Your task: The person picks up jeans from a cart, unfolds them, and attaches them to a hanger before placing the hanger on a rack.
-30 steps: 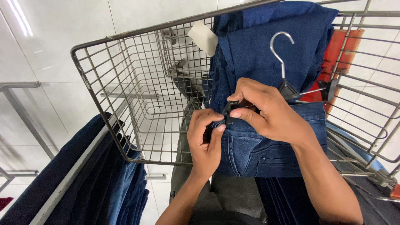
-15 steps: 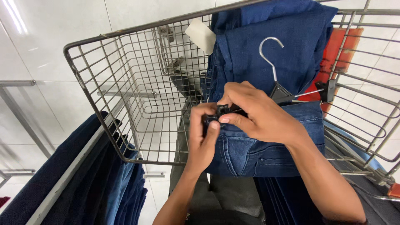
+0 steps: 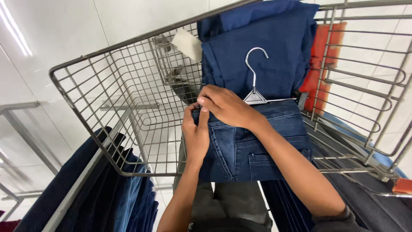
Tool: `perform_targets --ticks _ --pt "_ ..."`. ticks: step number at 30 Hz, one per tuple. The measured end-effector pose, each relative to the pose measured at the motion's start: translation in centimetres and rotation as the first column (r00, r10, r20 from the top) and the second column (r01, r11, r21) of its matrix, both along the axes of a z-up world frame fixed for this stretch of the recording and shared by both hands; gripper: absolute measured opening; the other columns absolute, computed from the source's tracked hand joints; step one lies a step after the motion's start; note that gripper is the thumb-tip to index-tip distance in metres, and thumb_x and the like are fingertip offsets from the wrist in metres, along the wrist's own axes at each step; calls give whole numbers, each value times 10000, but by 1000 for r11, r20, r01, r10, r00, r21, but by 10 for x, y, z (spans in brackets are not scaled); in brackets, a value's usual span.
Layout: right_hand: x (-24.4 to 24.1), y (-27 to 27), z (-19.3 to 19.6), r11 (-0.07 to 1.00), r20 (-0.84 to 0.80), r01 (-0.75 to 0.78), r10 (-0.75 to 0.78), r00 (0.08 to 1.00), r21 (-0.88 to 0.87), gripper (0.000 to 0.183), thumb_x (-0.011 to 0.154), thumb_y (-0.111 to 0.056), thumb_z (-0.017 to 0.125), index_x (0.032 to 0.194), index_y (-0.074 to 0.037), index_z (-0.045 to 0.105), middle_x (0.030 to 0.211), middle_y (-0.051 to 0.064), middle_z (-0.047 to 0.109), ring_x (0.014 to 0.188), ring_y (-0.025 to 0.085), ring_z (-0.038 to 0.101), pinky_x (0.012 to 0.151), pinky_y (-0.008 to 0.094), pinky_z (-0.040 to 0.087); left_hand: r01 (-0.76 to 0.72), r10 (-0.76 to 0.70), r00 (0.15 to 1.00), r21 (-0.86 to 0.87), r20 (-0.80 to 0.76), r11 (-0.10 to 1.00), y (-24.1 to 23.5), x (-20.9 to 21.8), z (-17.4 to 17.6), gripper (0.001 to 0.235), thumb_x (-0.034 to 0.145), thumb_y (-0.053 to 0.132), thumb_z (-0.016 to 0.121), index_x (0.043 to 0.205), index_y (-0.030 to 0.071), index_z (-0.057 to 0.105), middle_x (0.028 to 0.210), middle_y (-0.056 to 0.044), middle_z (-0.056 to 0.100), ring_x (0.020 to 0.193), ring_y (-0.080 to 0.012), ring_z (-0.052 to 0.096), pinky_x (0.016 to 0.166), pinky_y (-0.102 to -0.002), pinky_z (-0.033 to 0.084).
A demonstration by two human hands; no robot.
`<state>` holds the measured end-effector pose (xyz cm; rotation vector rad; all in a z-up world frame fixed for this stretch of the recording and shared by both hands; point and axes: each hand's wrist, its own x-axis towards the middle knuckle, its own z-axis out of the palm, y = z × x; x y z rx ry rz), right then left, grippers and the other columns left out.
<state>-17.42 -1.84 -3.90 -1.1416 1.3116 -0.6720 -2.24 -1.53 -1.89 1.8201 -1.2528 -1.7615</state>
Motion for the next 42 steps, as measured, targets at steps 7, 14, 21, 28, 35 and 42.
perform_targets --ticks 7,14,21,28,35,42 --pt "-33 9 82 999 -271 -46 46 961 8 391 1075 -260 522 1293 62 571 1199 265 588 1213 466 572 1027 567 430 58 -61 997 79 36 995 2 3 -7 344 1041 326 597 1211 28 614 930 -178 678 907 -223 608 784 -412 496" --pt "-84 127 78 745 -752 666 -427 502 22 354 1082 -233 656 1271 61 604 1061 299 553 1013 552 571 875 582 458 383 -326 923 -434 203 815 -16 -48 42 344 1071 230 502 1343 27 445 1286 -192 486 1202 -397 447 1063 -538 317" --pt "-87 150 40 501 -687 826 -506 521 258 501 1040 -346 668 1355 13 514 1209 329 659 1096 565 634 870 656 488 743 -768 584 -553 262 377 31 -159 -38 198 976 249 556 1170 229 591 988 -39 600 982 -339 656 766 -474 526" --pt "-99 156 23 528 -674 836 -564 477 150 468 1136 -291 473 1385 90 578 1199 380 644 1138 618 565 873 671 450 822 -835 512 -396 200 409 52 -201 -73 315 989 284 554 1230 100 641 1021 -130 666 862 -429 735 669 -547 591" --pt "-96 134 53 455 -355 865 -860 367 -210 215 1153 -148 520 1242 -5 653 928 136 616 886 170 547 759 337 481 660 -771 608 -421 -187 622 21 -177 -5 524 1067 449 482 1333 14 601 1100 -236 689 1029 -478 702 785 -551 586" --pt "-111 146 45 409 -199 874 -909 365 -264 200 1132 -173 570 1041 -4 624 912 76 514 849 130 441 797 282 408 614 -760 549 -449 -349 649 10 -189 7 389 1037 429 516 1076 50 596 892 -203 656 891 -454 707 692 -511 568"
